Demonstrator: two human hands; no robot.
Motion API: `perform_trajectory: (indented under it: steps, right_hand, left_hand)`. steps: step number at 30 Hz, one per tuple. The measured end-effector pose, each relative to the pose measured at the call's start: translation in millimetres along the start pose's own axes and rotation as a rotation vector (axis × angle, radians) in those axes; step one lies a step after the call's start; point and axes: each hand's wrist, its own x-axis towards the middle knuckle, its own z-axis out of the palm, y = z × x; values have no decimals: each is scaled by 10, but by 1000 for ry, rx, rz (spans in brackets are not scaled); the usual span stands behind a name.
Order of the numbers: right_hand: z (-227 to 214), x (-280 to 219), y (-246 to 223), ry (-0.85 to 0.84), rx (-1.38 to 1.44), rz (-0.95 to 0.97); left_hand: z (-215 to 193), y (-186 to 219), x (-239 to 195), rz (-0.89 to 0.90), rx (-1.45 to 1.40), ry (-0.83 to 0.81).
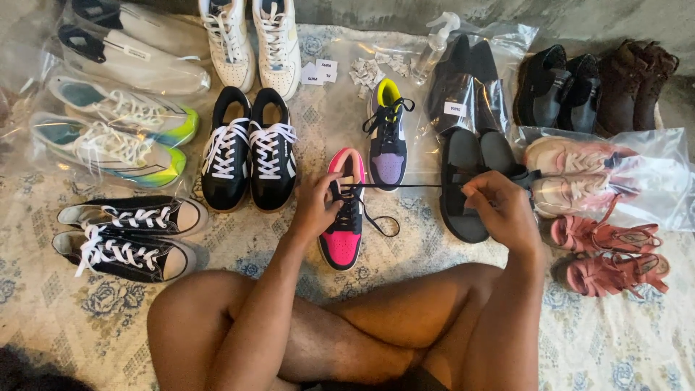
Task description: The person sits on a rug surrounded by various shoes and laces a pink and black sneaker. They thread the laces through the eyelets, pull them tight, and tie a knot.
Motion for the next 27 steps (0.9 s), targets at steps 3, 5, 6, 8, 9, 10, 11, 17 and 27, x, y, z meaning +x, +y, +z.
perform_trajectory:
  steps: [3,5,6,8,9,10,11,17,27]
  right_hand:
    - [-63,-51,9,56,-7,9]
    - [-188,-98,206,76,-57,-1]
    - [-253,-114,305,95,-108,-13]
    - [-321,-168,123,111,9,38]
    - [-354,-197,32,125,127,90]
    - [-395,-224,39,125,127,91]
    - [-436,-250,46,144,160,49]
    - [-501,-298,112,217,169,80]
    - [-408,-225,288,234,161,35]
  left_hand:
    - [-47,53,35,-95,78,-14]
    - [-96,114,19,-97,96,-21]
    - [-121,145,21,-99,114,-27]
    - [-151,166,14,-47,117,-11]
    - [-165,176,6,2,119,6]
    - [-203,217,9,2,119,5]
    - [-241,259,11,-30,111,-13]
    - [-375,277,51,-86,150,-126]
    - [-391,256,69,-149,134,-128]
